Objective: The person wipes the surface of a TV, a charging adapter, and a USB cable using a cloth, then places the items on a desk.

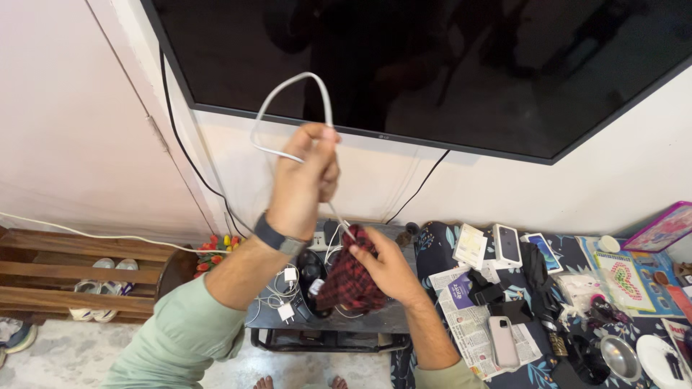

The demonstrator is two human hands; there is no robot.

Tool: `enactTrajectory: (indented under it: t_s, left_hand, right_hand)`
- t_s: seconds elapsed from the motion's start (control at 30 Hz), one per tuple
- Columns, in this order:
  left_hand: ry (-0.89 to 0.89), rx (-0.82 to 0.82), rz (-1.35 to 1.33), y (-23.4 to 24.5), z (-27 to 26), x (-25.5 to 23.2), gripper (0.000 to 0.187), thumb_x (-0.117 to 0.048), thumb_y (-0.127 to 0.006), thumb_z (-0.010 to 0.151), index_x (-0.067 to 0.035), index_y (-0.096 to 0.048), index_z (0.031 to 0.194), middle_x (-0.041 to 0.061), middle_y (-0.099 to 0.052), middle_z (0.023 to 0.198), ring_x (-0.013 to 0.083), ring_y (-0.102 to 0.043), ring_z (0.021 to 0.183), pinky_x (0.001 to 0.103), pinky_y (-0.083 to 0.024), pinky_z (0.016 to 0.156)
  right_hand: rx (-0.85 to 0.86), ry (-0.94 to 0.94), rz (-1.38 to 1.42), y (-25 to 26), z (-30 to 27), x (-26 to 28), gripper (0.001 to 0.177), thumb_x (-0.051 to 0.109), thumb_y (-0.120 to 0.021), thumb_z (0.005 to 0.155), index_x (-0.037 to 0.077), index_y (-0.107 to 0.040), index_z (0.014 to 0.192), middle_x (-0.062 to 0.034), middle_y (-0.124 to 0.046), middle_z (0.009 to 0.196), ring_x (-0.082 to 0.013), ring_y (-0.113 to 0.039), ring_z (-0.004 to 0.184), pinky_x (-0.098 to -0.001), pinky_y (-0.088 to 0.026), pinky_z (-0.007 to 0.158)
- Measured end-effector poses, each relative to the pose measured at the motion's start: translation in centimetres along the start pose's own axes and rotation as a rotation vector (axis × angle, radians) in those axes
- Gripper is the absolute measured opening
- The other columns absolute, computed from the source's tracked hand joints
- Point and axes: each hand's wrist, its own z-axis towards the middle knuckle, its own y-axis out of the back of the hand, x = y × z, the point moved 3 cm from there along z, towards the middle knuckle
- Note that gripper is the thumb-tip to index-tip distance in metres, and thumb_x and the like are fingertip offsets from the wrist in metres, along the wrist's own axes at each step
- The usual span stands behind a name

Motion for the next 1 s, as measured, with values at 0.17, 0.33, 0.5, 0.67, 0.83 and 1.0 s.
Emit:
enactTrajectory:
  t_s: [0.17,0.33,0.5,0.67,0.83,1.0]
  left_hand:
    - [-0.155,-0.075,0.012,3.5,-0.2,-3.0,0.016,-0.028,-0.06,0.104,-0.012,-0.056,0.106,-0.008,-0.04,0.066,0.0032,-0.032,0.052,0.022,-0.023,0.044]
    - [-0.109,-0.24,0.242,8.1,-0.7,-0.3,0.027,-0.037,-0.059,0.105,-0.01,-0.057,0.103,-0.005,-0.042,0.063,0.0033,-0.031,0.051,0.022,-0.022,0.043]
    - [0.165,-0.228,0.812,12.0,-0.9,6.5,0.044,-0.048,-0.063,0.096,-0.007,-0.068,0.113,-0.001,-0.057,0.068,0.007,-0.05,0.058,0.023,-0.038,0.05]
    - [0.193,0.065,0.87,10.7,-2.8,11.3,0.053,-0.049,-0.065,0.092,-0.001,-0.07,0.113,-0.002,-0.068,0.079,0.0097,-0.061,0.068,0.027,-0.052,0.062]
    - [0.116,0.369,0.721,7.2,-4.4,12.7,0.056,-0.048,-0.067,0.096,0.001,-0.063,0.123,0.001,-0.071,0.091,0.0077,-0.064,0.082,0.028,-0.055,0.071]
    - [0.246,0.295,0.793,6.3,-4.0,10.7,0.054,-0.048,-0.058,0.099,0.001,-0.066,0.12,0.006,-0.069,0.08,0.0112,-0.064,0.07,0.03,-0.053,0.063]
  right_hand:
    - [0.124,0.029,-0.225,0.0,-0.3,-1.2,0.031,0.016,-0.07,0.093,0.0,-0.063,0.118,-0.0142,-0.071,0.097,-0.0206,-0.065,0.086,-0.0337,-0.052,0.081]
    - [-0.034,0.022,-0.182,1.6,-1.1,-1.1,0.027,0.015,-0.068,0.093,0.0,-0.065,0.115,-0.0124,-0.072,0.094,-0.0192,-0.066,0.083,-0.0327,-0.052,0.076]
    - [-0.066,-0.077,-0.137,3.0,-1.6,1.3,0.025,0.016,-0.07,0.093,0.0,-0.067,0.111,-0.011,-0.069,0.082,-0.015,-0.059,0.07,-0.0308,-0.049,0.063]
    - [-0.087,-0.001,-0.136,1.7,-0.4,3.6,0.026,0.015,-0.07,0.092,0.0,-0.066,0.113,-0.0099,-0.069,0.085,-0.0158,-0.059,0.071,-0.0312,-0.049,0.062]
    - [-0.154,0.242,-0.19,0.9,0.6,5.6,0.03,0.007,-0.066,0.091,-0.002,-0.063,0.119,-0.016,-0.07,0.105,-0.0284,-0.069,0.095,-0.038,-0.053,0.082]
    - [-0.177,0.201,-0.385,0.7,0.7,6.6,0.029,0.005,-0.064,0.088,-0.001,-0.063,0.116,-0.0193,-0.068,0.108,-0.0411,-0.065,0.103,-0.0438,-0.052,0.086]
